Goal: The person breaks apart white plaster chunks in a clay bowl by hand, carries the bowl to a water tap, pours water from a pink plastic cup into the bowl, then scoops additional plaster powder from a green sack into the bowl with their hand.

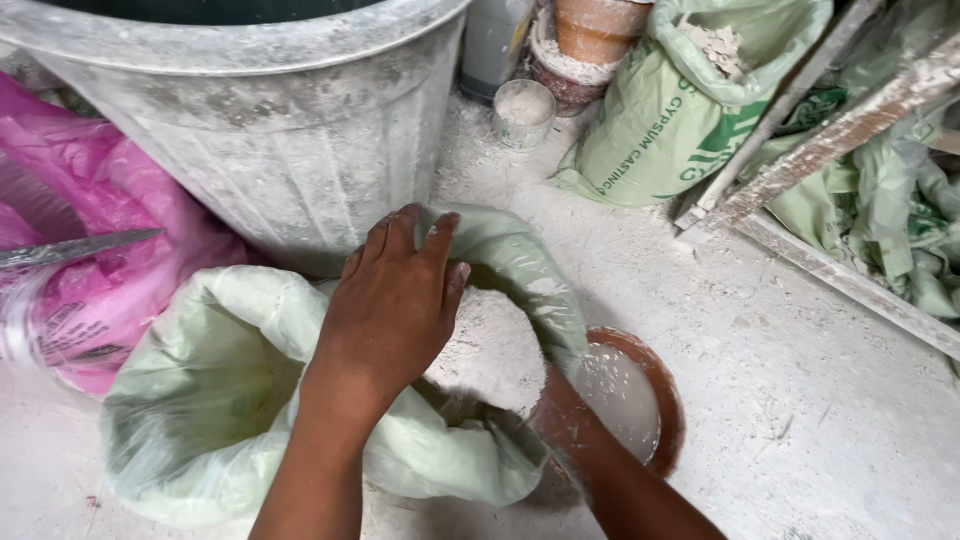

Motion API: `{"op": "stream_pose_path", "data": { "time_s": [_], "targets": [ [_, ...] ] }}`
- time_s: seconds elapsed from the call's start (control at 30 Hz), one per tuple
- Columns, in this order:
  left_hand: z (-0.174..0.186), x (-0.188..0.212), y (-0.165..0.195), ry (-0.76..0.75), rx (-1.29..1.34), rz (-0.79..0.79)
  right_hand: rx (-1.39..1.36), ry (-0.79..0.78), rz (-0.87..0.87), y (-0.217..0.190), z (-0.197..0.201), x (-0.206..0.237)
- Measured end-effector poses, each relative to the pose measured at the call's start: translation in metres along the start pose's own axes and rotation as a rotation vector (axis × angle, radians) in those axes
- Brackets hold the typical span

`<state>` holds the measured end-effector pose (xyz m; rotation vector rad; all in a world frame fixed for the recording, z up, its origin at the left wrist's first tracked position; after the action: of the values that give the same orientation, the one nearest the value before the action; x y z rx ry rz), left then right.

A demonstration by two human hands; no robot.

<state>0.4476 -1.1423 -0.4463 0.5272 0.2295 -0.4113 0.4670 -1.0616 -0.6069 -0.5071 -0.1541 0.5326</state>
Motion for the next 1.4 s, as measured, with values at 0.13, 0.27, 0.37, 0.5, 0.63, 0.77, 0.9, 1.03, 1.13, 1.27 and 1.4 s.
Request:
{"op": "stream_pose_path", "data": {
  "time_s": [0.13,0.27,0.37,0.5,0.63,0.77,0.9,1.03,1.13,1.27,1.4],
  "targets": [
    [-0.009,0.001,0.028,-0.057,-0.003,-0.032,-0.343,0.158,-0.167,0.03,0.05,0.077],
    [-0.02,0.003,0.052,-0.108,-0.041,-0.039,-0.497,0.293,-0.301,0.084,0.073,0.142],
    [-0.025,0.005,0.068,-0.137,-0.04,-0.054,-0.334,0.264,-0.31,0.115,0.071,0.172],
    [-0.031,0.005,0.083,-0.188,-0.072,-0.053,-0.264,0.132,-0.335,0.147,0.026,0.204],
    [-0.034,0.005,0.091,-0.221,-0.078,-0.023,-0.526,0.163,-0.444,0.195,-0.023,0.227],
    [-0.029,0.006,0.093,-0.179,-0.089,-0.049,-0.846,0.197,-0.535,0.227,-0.053,0.246],
    [-0.027,0.005,0.071,-0.176,-0.137,0.02,-0.97,0.103,-0.651,0.238,-0.048,0.26],
    [-0.027,0.003,0.032,-0.206,-0.192,0.172,-0.588,-0.06,-0.784,0.215,0.012,0.246],
    [-0.026,0.003,0.003,-0.182,-0.188,0.279,-0.263,0.122,-0.557,0.143,0.086,0.199],
    [-0.011,0.004,-0.014,0.03,-0.32,0.212,-0.172,0.183,-0.12,0.025,0.088,0.095],
    [-0.034,0.006,-0.036,-0.127,-0.267,0.242,0.096,-0.134,0.058,0.018,-0.007,-0.025]
  ]
}}
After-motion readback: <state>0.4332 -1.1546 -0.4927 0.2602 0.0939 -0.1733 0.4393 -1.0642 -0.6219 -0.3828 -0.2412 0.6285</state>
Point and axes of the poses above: each hand's wrist, its own x-axis away from the middle knuckle, its own z-axis out of the back of the hand, y = z × x, the point moved 10 cm from there along -x, towards the middle knuckle, and after that the axes turned 8 degrees about z, right-handed, at the moved point
